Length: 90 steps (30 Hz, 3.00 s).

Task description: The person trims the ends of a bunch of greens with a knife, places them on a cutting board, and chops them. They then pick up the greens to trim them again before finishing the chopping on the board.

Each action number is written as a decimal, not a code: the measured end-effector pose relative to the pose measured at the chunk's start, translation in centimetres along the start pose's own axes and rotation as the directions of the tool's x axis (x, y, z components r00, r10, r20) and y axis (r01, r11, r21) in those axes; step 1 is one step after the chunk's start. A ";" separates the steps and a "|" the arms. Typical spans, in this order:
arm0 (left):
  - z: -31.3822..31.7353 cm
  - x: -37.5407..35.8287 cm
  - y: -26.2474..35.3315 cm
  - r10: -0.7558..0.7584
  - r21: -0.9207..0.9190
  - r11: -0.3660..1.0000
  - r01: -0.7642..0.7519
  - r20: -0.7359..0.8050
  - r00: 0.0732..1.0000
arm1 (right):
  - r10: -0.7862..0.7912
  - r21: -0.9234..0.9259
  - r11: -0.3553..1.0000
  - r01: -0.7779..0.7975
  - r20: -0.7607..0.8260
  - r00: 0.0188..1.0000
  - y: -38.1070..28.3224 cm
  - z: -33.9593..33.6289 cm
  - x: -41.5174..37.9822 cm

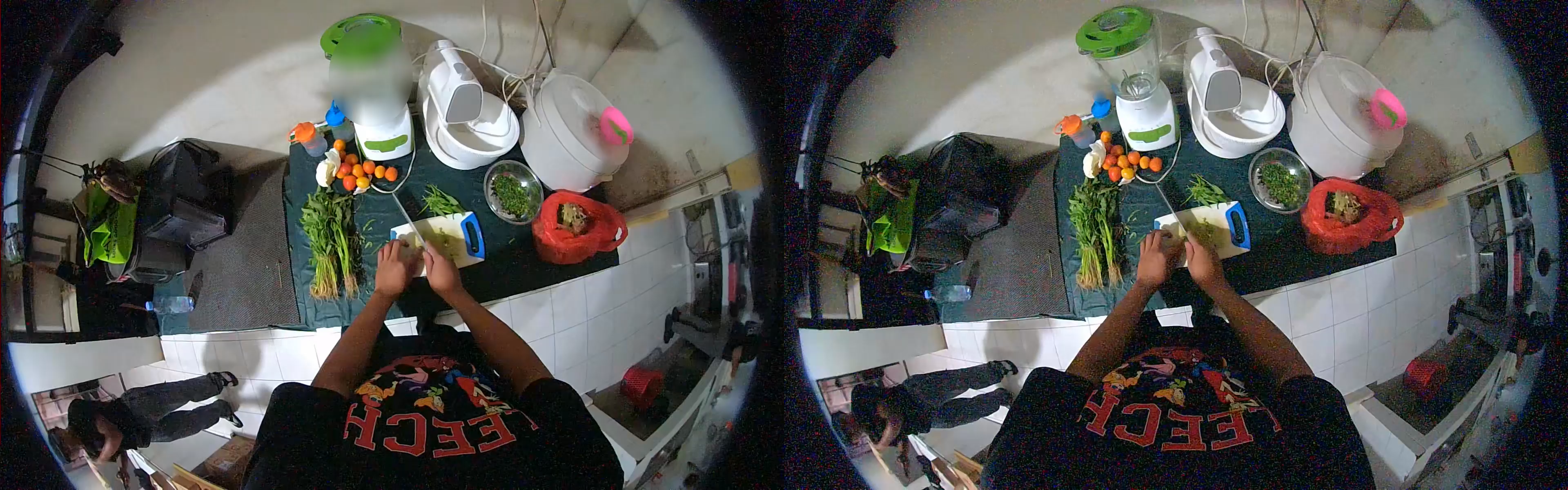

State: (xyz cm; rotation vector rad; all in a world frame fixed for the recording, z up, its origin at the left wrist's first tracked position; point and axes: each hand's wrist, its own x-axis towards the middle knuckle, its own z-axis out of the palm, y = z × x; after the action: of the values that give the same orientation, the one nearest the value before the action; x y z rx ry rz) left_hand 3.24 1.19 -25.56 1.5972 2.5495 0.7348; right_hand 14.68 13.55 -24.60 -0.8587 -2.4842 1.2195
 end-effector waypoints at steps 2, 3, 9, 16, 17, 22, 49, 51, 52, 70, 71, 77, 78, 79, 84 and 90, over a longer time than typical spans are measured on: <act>0.1 -0.1 -0.2 -0.015 -0.006 1.000 0.015 0.012 1.000 | 0.016 0.012 1.000 -0.016 0.006 1.000 0.2 0.4 0.1; 0.1 0.0 -0.3 -0.026 -0.037 0.999 0.027 0.017 1.000 | 0.030 0.021 0.999 -0.030 0.011 0.999 -0.3 0.2 0.4; 0.2 -0.2 -0.4 -0.011 -0.073 0.997 0.008 -0.034 0.999 | -0.054 0.021 0.998 0.054 -0.038 0.998 -0.3 0.0 -0.5; 0.3 -0.4 -1.0 0.008 0.001 1.000 -0.008 0.081 0.997 | -0.011 -0.012 1.000 0.011 0.000 1.000 -0.4 -0.1 0.8; 0.1 -0.1 -0.8 0.011 0.000 1.000 -0.011 0.079 0.997 | 0.002 0.001 1.000 -0.002 0.014 1.000 -0.5 -0.3 0.7; 0.2 0.0 -1.0 -0.032 -0.103 0.994 0.031 -0.001 1.000 | -0.023 0.067 0.997 0.023 -0.010 1.000 0.6 0.6 -0.3; 0.3 2.5 0.1 -0.035 -0.154 0.987 0.055 0.132 0.991 | 0.101 0.018 0.995 -0.102 0.008 0.995 3.7 -4.8 -4.4; 0.4 2.9 0.7 -0.101 -0.210 0.969 0.131 0.147 0.984 | 0.041 -0.022 0.999 -0.040 0.047 0.998 3.5 -4.9 -4.8; 0.6 3.1 1.0 -0.133 -0.276 0.949 0.153 0.090 0.987 | 0.043 -0.015 0.999 -0.043 0.046 0.998 3.5 -5.1 -4.9; -3.5 5.0 3.8 0.451 0.091 0.844 -0.529 0.414 0.791 | -0.241 -0.561 0.798 0.221 0.039 0.970 2.7 -8.9 -3.5; -2.9 5.6 3.3 0.443 0.110 0.843 -0.526 0.411 0.796 | -0.237 -0.562 0.798 0.217 0.038 0.971 2.4 -9.0 -3.6; -3.2 7.5 2.2 0.488 0.031 0.837 -0.546 0.411 0.770 | -0.227 -0.515 0.826 0.230 0.070 0.971 2.6 -8.9 -3.3; -3.2 6.8 2.3 0.473 -0.011 0.861 -0.509 0.383 0.793 | -0.215 -0.524 0.821 0.225 0.082 0.973 3.0 -8.8 -3.2; -3.3 6.3 2.6 0.457 -0.055 0.881 -0.470 0.356 0.815 | -0.203 -0.534 0.816 0.221 0.093 0.975 3.1 -9.1 -2.9; -4.0 5.7 3.9 0.425 -0.084 0.901 -0.425 0.364 0.829 | -0.242 -0.435 0.843 0.318 0.221 0.945 3.1 -10.7 -2.2; -3.1 9.1 4.0 0.320 -0.358 0.912 -0.201 0.314 0.894 | -0.183 -0.432 0.840 0.327 0.342 0.922 4.6 -10.9 -3.6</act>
State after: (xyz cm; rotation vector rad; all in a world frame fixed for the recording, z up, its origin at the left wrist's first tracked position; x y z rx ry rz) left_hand 1.45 9.28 -19.28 1.7851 1.8692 0.7348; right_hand 24.35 20.51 -21.27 -0.4284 -3.0899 0.6734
